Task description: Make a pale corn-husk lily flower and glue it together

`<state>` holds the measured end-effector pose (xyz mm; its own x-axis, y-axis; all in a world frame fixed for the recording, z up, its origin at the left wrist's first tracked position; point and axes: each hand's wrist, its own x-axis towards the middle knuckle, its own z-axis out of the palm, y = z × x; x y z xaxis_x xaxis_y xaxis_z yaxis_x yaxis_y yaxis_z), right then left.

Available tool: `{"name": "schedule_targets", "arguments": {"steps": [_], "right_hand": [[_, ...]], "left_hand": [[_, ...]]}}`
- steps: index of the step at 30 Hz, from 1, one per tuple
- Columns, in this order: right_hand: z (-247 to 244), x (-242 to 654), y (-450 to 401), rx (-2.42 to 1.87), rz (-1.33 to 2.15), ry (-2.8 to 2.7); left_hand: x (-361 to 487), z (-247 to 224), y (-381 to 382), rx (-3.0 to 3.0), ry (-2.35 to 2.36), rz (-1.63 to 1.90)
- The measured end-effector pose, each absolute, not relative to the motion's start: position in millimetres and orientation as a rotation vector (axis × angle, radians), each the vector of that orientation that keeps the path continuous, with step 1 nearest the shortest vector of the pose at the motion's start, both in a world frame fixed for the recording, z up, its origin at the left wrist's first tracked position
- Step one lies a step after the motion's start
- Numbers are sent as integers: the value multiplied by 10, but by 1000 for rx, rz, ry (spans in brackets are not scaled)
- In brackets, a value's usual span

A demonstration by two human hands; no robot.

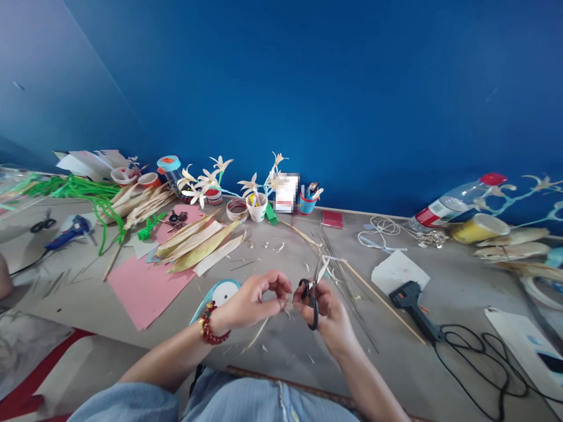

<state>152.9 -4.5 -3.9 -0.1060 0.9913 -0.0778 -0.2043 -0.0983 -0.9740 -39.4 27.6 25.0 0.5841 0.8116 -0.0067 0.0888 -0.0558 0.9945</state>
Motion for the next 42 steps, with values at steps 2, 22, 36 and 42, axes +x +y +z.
{"name": "schedule_targets", "arguments": {"steps": [2, 22, 36, 42], "right_hand": [[-41, 1522, -67, -1023, 1478, -1031], [-114, 1533, -192, -1141, 1443, -1137], [-151, 1501, -365, -1114, 1619, -1278], [-105, 1489, -360, -1125, 1633, -1251]], "left_hand": [[-405, 226, 282, 1495, 770, 760], [-203, 199, 156, 992, 734, 1131], [-139, 250, 124, 937, 729, 1175], [-142, 234, 130, 939, 704, 1186]]}}
